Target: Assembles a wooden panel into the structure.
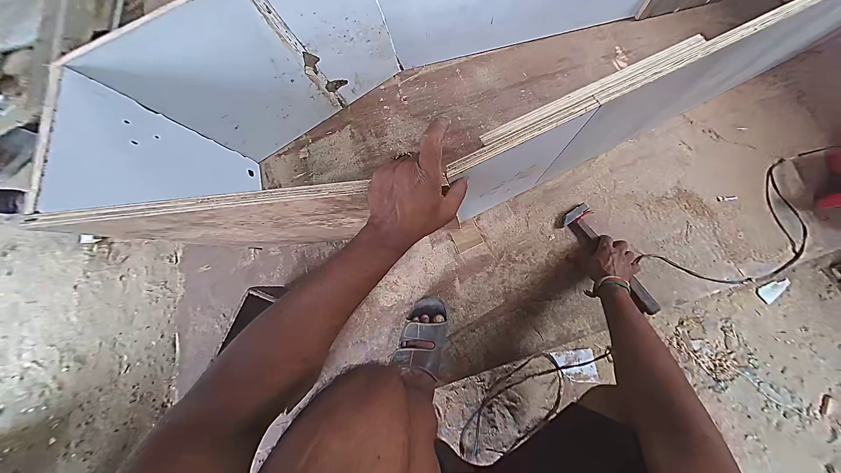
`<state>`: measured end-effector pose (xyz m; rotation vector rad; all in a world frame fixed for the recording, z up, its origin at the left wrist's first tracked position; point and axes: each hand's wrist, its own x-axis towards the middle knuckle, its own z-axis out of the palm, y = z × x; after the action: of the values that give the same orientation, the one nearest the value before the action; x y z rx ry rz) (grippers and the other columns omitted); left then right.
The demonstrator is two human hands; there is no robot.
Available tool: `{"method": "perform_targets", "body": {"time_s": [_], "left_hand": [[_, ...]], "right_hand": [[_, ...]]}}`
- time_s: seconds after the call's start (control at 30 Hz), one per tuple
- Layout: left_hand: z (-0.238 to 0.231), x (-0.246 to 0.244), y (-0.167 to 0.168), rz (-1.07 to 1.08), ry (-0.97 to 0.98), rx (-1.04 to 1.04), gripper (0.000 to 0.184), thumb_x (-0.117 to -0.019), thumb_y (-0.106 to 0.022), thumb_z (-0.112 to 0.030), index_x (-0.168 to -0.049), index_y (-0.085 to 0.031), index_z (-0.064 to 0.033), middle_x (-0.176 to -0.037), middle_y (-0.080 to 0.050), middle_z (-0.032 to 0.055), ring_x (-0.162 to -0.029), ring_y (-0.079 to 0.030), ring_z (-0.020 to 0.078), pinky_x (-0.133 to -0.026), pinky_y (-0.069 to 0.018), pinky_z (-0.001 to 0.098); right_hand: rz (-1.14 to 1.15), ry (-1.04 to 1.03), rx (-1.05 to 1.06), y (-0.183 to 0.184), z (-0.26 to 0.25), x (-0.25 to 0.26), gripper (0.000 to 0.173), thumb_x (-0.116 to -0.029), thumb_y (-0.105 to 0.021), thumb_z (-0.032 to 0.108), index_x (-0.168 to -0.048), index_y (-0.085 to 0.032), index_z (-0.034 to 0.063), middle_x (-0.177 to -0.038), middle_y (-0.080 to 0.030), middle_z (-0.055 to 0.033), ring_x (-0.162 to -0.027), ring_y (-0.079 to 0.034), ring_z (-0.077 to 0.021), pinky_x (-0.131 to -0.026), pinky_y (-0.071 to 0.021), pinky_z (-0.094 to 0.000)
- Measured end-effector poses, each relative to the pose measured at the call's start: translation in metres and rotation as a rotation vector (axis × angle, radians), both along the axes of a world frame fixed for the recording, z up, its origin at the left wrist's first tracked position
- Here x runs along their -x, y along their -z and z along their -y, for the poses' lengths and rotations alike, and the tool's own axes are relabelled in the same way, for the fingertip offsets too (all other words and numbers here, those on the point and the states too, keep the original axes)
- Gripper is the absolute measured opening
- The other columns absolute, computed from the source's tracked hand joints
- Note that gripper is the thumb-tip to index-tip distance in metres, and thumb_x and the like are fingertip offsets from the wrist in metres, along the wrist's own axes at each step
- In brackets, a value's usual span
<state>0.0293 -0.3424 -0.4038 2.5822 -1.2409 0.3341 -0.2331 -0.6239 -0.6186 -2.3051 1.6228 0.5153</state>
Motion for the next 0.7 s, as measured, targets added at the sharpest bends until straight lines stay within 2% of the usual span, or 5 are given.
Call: {"method": "perform_targets", "body": {"time_s": [0.2, 0.43, 0.53, 0.6, 0.7], "left_hand": [[-0.001, 0.004, 0.000, -0.018, -0.016, 0.011, 0.075, -0.0932, -0.062, -0.047, -0.152, -0.042, -0.0044, -0.073, -0.064, 0.0102, -0.059, -0.063, 0.0333, -0.053, -0.0490, 0.0520], [0.003, 0.006, 0.014, 0.160, -0.051, 0.116, 0.076, -0.0872, -0.064, -0.048, -0.145, -0.049, -0.0007, -0.065, -0.061, 0.0054, -0.051, -0.058, 0.0262, -0.048, -0.0446, 0.0444], [-0.001, 0.002, 0.012, 0.185, 0.027, 0.168, 0.076, -0.0841, -0.066, -0.047, -0.142, -0.050, -0.0011, -0.063, -0.060, 0.0058, -0.051, -0.057, 0.0263, -0.046, -0.0433, 0.0439], [-0.010, 0.000, 0.007, 0.109, 0.125, 0.169, 0.081, -0.0835, -0.070, -0.047, -0.146, -0.046, -0.0012, -0.076, -0.071, 0.0089, -0.062, -0.067, 0.0274, -0.054, -0.0517, 0.0467], [-0.020, -0.004, 0.001, 0.006, 0.216, 0.140, 0.088, -0.0834, -0.074, -0.047, -0.151, -0.040, -0.0021, -0.088, -0.074, 0.0126, -0.074, -0.071, 0.0296, -0.063, -0.0561, 0.0485]], "right_hand": [[0.088, 0.001, 0.013, -0.010, -0.004, -0.007, 0.089, -0.0757, -0.084, 0.044, -0.149, -0.049, 0.0075, -0.153, -0.037, -0.0354, -0.136, -0.042, -0.0565, -0.102, -0.0375, -0.0759], [1.378, -0.741, 0.525, -0.165, -0.093, -0.127, 0.035, -0.1018, -0.058, 0.032, -0.120, -0.070, 0.0055, -0.134, -0.063, -0.0183, -0.132, -0.054, -0.0341, -0.108, -0.0434, -0.0498], [1.260, -0.980, 0.414, -0.204, -0.112, -0.181, 0.049, -0.1063, -0.038, 0.040, -0.114, -0.074, 0.0083, -0.127, -0.070, -0.0119, -0.137, -0.052, -0.0353, -0.115, -0.0342, -0.0569], [1.151, -1.064, 0.392, -0.194, -0.108, -0.202, 0.059, -0.1055, -0.035, 0.053, -0.084, -0.071, 0.0120, -0.096, -0.071, -0.0063, -0.111, -0.064, -0.0298, -0.111, -0.0357, -0.0558], [1.051, -1.082, 0.399, -0.190, -0.108, -0.203, 0.066, -0.1023, -0.035, 0.066, -0.068, -0.058, 0.0144, -0.080, -0.059, -0.0061, -0.088, -0.060, -0.0271, -0.100, -0.0358, -0.0533]]}}
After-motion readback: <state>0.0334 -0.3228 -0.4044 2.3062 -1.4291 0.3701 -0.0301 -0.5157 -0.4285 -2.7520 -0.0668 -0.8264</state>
